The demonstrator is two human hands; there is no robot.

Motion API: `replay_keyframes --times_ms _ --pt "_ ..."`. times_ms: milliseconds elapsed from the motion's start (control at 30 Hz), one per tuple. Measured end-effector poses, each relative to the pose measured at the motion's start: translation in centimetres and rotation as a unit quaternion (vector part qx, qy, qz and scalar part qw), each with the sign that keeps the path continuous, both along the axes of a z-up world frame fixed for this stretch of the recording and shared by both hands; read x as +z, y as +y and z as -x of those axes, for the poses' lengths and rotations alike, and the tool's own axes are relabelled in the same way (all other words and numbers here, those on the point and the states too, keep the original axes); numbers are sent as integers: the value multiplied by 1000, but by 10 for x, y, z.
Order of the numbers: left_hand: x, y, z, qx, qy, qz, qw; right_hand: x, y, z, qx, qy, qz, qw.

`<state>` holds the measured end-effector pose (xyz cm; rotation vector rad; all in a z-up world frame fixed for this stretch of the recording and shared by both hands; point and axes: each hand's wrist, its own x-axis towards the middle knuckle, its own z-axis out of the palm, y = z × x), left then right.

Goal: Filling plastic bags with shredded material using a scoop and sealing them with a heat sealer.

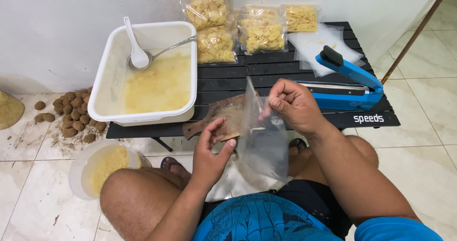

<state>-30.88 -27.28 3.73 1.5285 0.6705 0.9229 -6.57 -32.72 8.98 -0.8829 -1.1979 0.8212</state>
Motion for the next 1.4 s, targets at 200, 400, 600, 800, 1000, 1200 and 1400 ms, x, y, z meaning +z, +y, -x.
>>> replay_keyframes --times_ms 200,400,600,800,1000,1200,1400 --pt "51 21 0 -32 11 -360 932 9 -5 1 89 -99 34 991" --pt "102 37 11 -195 162 -281 926 33 -6 13 109 -226 71 965" --pt "84 43 24 -233 190 -60 952 42 -11 21 -2 -285 96 954" --pt "66 36 30 -138 223 -57 963 35 -7 42 -176 -360 -11 916" --pt "56 -2 29 -12 314 -87 945 1 -38 85 -74 -293 169 938" --pt "45 -15 40 -42 296 -28 954 11 -48 87 -22 -292 213 932" --pt "56 16 68 32 391 -81 916 20 -57 68 -5 -427 261 865"
